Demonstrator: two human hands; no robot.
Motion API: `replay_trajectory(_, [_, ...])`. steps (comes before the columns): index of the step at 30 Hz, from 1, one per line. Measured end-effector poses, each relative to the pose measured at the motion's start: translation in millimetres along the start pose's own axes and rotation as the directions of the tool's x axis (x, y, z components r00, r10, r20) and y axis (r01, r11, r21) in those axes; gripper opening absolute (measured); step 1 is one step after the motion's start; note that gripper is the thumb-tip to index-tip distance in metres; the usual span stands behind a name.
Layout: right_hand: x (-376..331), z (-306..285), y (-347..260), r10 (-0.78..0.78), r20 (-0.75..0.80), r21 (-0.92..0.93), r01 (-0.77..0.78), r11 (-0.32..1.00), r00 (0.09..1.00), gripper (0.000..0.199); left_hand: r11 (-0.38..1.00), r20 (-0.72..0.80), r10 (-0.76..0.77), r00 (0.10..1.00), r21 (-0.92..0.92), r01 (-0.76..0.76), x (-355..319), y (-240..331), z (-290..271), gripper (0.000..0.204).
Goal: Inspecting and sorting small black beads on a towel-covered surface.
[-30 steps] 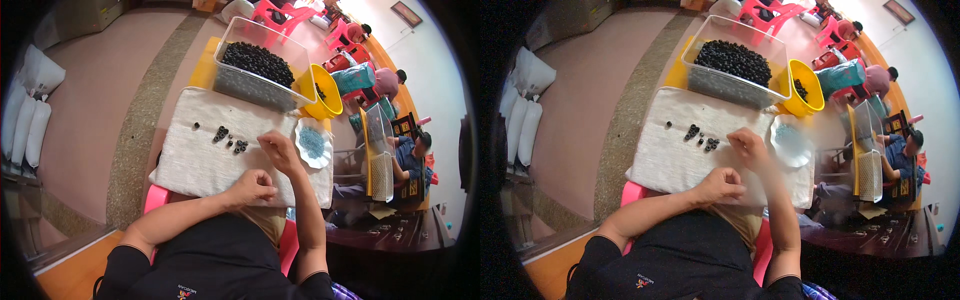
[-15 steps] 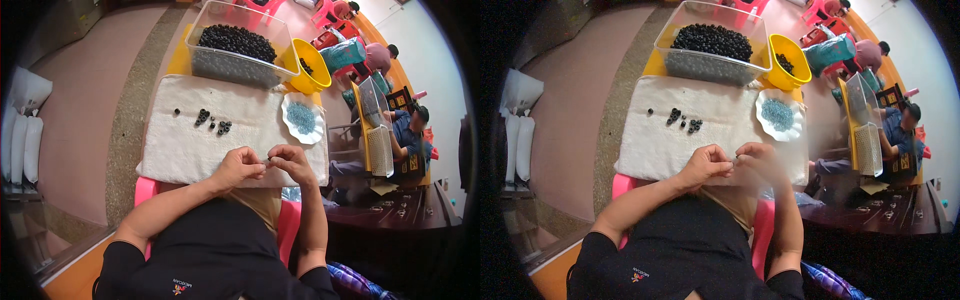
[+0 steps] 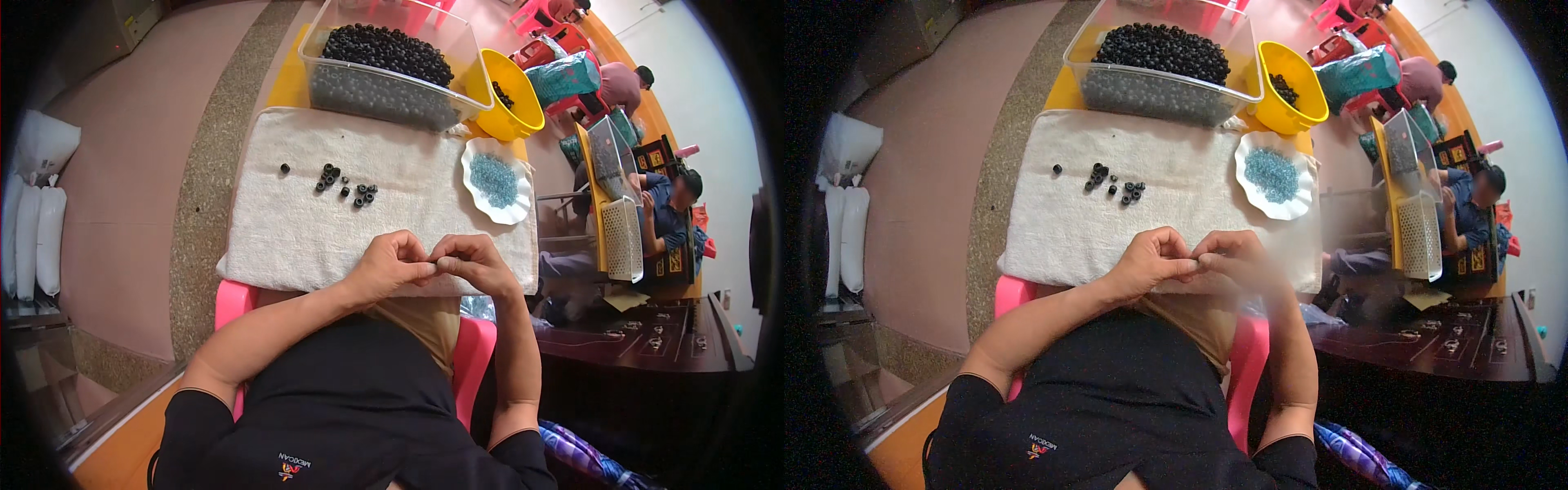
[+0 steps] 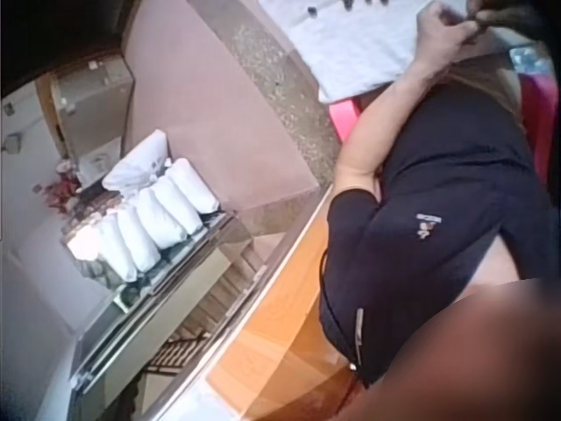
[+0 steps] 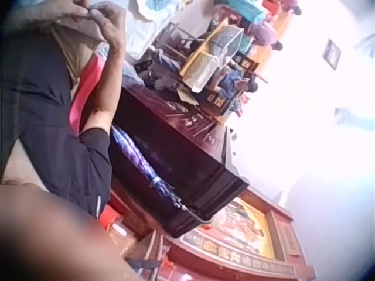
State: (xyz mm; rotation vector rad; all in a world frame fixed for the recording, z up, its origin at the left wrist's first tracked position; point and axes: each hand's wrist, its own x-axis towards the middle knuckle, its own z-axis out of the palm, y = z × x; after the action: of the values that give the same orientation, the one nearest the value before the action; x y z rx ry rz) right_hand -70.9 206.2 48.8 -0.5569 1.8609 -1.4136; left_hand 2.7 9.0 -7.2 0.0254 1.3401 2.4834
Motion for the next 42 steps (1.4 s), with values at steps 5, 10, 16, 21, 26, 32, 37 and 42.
replay_trajectory(5, [-0.4, 0.6, 7.5, -0.074, -0.018, -0.095, 0.072, 0.993, 0.997, 0.011, 1.000, 0.010, -0.006, 1.000, -0.006, 0.006, 0.5, -2.0, -0.6, 0.016])
replay_trajectory(10, [-2.9, 8.9, 3.6, -0.076, -0.047, -0.007, 0.076, 0.997, 0.996, 0.010, 0.999, 0.004, 0.017, 1.000, -0.027, -0.017, 1.3, -6.6, -1.9, 0.016])
replay_trajectory(16, [-4.2, 8.5, 6.5, 0.014, -0.037, 0.071, -0.011, 0.997, 0.999, 0.010, 1.000, 0.000, 0.014, 1.000, -0.016, -0.014, 0.5, -5.7, -0.9, 0.015])
replay_trajectory(21, [-4.0, 16.4, 10.8, -0.166, -0.209, -0.064, 0.155, 0.986, 0.964, 0.008, 0.999, -0.032, 0.029, 0.999, -0.026, -0.030, 1.0, -4.9, 0.4, 0.014])
replay_trajectory(26, [-12.4, 30.3, 11.7, -0.248, -0.358, -0.297, 0.142, 0.944, 0.900, 0.011, 1.000, -0.036, 0.017, 0.999, -0.013, -0.017, 0.7, -2.8, 0.6, 0.014])
replay_trajectory(32, [-18.7, 46.4, 8.2, -0.624, -0.244, -0.788, 0.224, 0.574, 0.742, 0.018, 0.999, -0.044, -0.004, 0.999, -0.039, 0.002, 0.6, -4.1, -0.5, 0.016])
replay_trajectory(37, [-19.8, 47.1, 13.9, -0.710, -0.172, -0.831, 0.287, 0.477, 0.683, 0.034, 0.999, -0.055, -0.040, 0.998, -0.018, 0.039, -0.7, 1.6, 3.1, 0.016])
replay_trajectory(42, [-18.8, 48.4, 15.5, -0.765, -0.112, -0.854, 0.333, 0.400, 0.634, 0.048, 0.999, -0.055, -0.032, 0.998, -0.034, 0.030, -1.6, -0.4, 3.0, 0.016])
